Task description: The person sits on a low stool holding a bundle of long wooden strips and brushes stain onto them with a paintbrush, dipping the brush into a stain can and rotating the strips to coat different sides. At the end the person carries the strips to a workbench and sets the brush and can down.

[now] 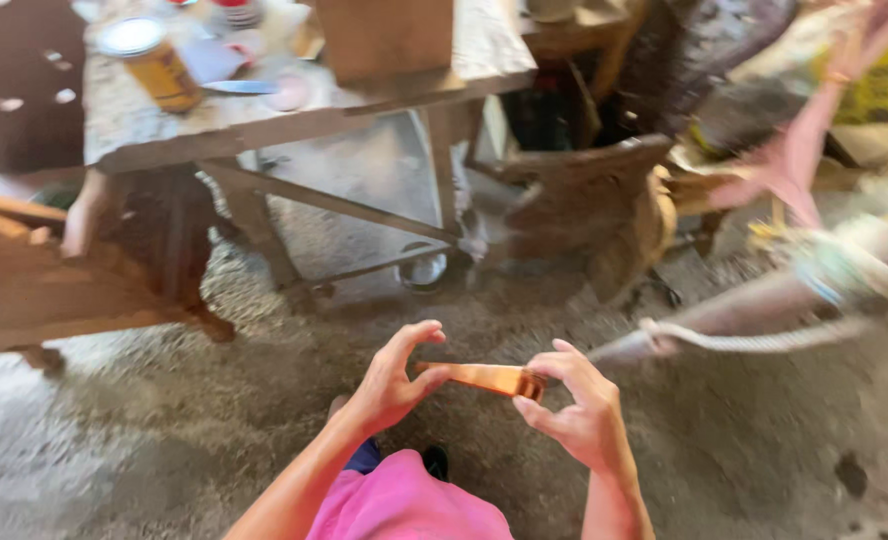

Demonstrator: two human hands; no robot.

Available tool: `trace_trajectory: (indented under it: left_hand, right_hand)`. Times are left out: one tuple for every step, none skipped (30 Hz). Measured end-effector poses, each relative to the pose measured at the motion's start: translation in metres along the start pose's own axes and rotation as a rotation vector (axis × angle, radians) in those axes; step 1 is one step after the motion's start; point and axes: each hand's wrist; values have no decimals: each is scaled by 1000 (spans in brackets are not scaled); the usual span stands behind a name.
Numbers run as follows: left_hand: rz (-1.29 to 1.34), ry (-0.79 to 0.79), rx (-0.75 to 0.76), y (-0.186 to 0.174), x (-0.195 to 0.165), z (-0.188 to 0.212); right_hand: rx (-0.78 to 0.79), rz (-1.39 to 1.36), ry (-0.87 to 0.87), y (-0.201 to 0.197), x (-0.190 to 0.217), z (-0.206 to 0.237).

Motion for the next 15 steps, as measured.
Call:
trace_trajectory:
  left_hand:
    - [-18, -28, -43, -15, 18, -3]
    - [-42, -38, -84, -38, 26, -2]
    - [-64, -50, -125, -57, 42, -4]
    - [-86, -64, -163, -79, 55, -6]
    - [-124, -52, -213, -101, 69, -9]
    - [-164, -36, -259, -124, 82, -15]
    - [-204, -19, -303, -148, 95, -21]
    - [-238, -3, -339, -174, 109, -26]
    - [-271, 16, -372, -197, 118, -30]
    - [-303, 34, -402, -229, 133, -37]
    - [-342, 37, -433, -260, 146, -46]
    - [-378, 39, -462, -292, 159, -57]
    - [-411, 37, -492, -323, 170, -67]
    - [-407, 37, -511, -351, 179, -77]
    - [-408, 40, -529, -379, 184, -86]
  right_hand:
    - [8, 23, -13, 14, -7, -12]
    - [14, 48, -26, 27, -3, -19]
    - [20, 74, -38, 41, -8, -29]
    - [48, 86, -37, 57, -12, -40]
    - [72, 97, -34, 74, -15, -53]
    - [92, 107, -34, 92, -17, -67]
    - [112, 119, -36, 109, -20, -80]
    - [129, 134, -37, 124, -20, -93]
    - [143, 150, -38, 136, -19, -103]
    - [143, 158, -27, 156, -17, -121]
    - [140, 170, -9, 173, -15, -137]
    - [135, 185, 13, 191, -10, -154]
    - [141, 204, 102, 206, -4, -171]
    - [153, 225, 190, 217, 5, -186]
    - [162, 243, 275, 227, 13, -200]
Point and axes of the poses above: each hand's wrist, its own z-axis away from the middle knuckle, its own y-axis out of the palm, x = y × z, and after that the axes turned 15 degrees about y, right-handed
